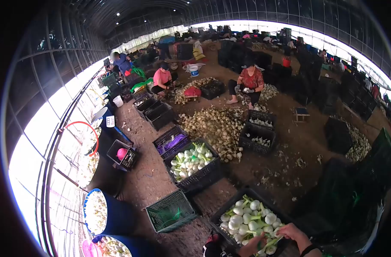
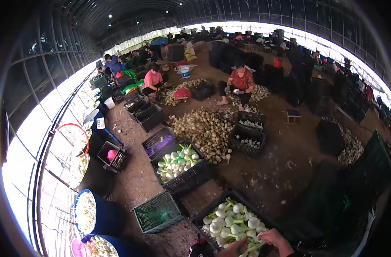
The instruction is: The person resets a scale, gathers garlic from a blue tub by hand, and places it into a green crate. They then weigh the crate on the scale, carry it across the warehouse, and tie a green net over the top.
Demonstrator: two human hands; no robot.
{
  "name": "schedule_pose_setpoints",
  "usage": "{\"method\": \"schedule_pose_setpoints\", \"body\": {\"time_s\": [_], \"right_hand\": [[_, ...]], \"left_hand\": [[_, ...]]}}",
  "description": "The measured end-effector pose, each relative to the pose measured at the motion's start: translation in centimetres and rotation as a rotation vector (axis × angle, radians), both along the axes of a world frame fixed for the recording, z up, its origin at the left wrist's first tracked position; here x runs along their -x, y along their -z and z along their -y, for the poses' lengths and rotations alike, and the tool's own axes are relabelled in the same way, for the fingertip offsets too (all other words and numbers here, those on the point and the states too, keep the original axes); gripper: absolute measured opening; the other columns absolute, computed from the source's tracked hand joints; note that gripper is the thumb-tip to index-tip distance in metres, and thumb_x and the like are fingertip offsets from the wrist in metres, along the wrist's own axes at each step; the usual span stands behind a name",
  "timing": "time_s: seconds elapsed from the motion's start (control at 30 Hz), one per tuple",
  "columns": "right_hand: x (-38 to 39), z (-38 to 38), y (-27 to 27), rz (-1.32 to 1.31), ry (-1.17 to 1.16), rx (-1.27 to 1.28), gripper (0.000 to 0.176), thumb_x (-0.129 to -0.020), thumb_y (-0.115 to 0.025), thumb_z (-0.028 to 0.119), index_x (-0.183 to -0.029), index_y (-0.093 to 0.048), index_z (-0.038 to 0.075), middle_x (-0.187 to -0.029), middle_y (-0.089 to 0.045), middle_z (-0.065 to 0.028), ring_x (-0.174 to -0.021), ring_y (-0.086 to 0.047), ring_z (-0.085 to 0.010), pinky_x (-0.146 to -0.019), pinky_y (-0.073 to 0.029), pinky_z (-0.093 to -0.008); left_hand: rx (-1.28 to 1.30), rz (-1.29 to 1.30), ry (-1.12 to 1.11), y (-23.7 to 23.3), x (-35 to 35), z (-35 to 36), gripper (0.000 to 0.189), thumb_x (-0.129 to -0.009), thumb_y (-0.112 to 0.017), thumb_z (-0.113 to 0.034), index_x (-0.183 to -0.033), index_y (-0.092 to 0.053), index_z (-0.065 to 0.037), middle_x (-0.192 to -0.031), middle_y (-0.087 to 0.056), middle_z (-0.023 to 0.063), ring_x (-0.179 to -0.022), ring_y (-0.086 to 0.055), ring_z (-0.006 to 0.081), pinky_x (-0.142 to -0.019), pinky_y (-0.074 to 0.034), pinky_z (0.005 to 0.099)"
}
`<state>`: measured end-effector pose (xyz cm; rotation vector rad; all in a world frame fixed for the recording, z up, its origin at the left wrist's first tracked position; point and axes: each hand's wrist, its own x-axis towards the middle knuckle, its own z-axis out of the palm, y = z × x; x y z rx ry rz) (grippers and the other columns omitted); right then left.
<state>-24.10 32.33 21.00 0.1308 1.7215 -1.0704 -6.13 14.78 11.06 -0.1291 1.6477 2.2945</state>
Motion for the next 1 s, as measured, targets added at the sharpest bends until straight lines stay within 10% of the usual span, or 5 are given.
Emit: {"method": "schedule_pose_setpoints", "body": {"time_s": [0.2, 0.33, 0.47, 0.57, 1.0], "right_hand": [[2.0, 5.7, -0.1, -1.438, -1.217, 0.196, 0.017, -0.079, -0.061, 0.027, -0.068, -0.066, 0.015, -0.065, -0.065, -0.0023, -0.063, -0.064, -0.0251, -0.06, -0.051, -0.0419], [0.2, 9.7, -1.8, -1.199, -1.288, -0.196, 0.015, -0.08, -0.061, 0.027, -0.075, -0.067, 0.014, -0.077, -0.067, -0.0024, -0.077, -0.066, -0.0267, -0.066, -0.052, -0.04], [0.4, 9.1, -12.5, -1.335, -0.373, 0.138, 0.038, -0.074, -0.067, 0.011, -0.112, -0.063, 0.009, -0.112, -0.063, -0.0112, -0.097, -0.062, -0.0312, -0.083, -0.051, -0.0386], [2.7, 3.9, -9.1, -1.198, 0.414, 0.257, 0.021, -0.08, -0.067, 0.001, -0.099, -0.062, 0.007, -0.078, -0.059, -0.0008, -0.054, -0.049, -0.004, -0.044, -0.041, -0.021], [-9.7, 2.2, -3.4, -0.756, -0.072, 0.193, 0.017, -0.073, -0.072, 0.014, -0.085, -0.069, 0.003, -0.071, -0.066, -0.0089, -0.06, -0.063, -0.0137, -0.057, -0.049, -0.0271]], "left_hand": [[0.279, 0.107, -0.364, -3.4, 0.7, -2.1, 0.062, -0.093, -0.055, -0.038, -0.146, -0.03, -0.019, -0.145, -0.035, 0.0114, -0.122, -0.047, 0.0307, -0.094, -0.045, 0.0444], [0.419, 0.072, -0.336, -3.9, 0.4, -2.6, 0.06, -0.094, -0.054, -0.034, -0.146, -0.029, -0.019, -0.143, -0.037, 0.0116, -0.12, -0.048, 0.0293, -0.094, -0.045, 0.043], [-0.088, 0.183, -0.162, -1.9, 0.3, -1.8, 0.035, -0.097, -0.051, -0.033, -0.123, -0.047, -0.011, -0.114, -0.05, 0.0062, -0.1, -0.053, 0.0198, -0.083, -0.045, 0.0328], [-0.329, 0.302, -0.494, -1.4, 2.9, -2.0, 0.036, -0.098, -0.049, -0.035, -0.103, -0.064, -0.003, -0.089, -0.061, 0.0019, -0.077, -0.056, 0.0127, -0.07, -0.046, 0.0271], [-0.732, 0.647, -0.44, -5.7, 4.1, -1.1, 0.041, -0.099, -0.046, -0.036, -0.106, -0.059, 0.002, -0.084, -0.056, 0.0011, -0.062, -0.048, 0.0065, -0.052, -0.037, 0.0191]]}}
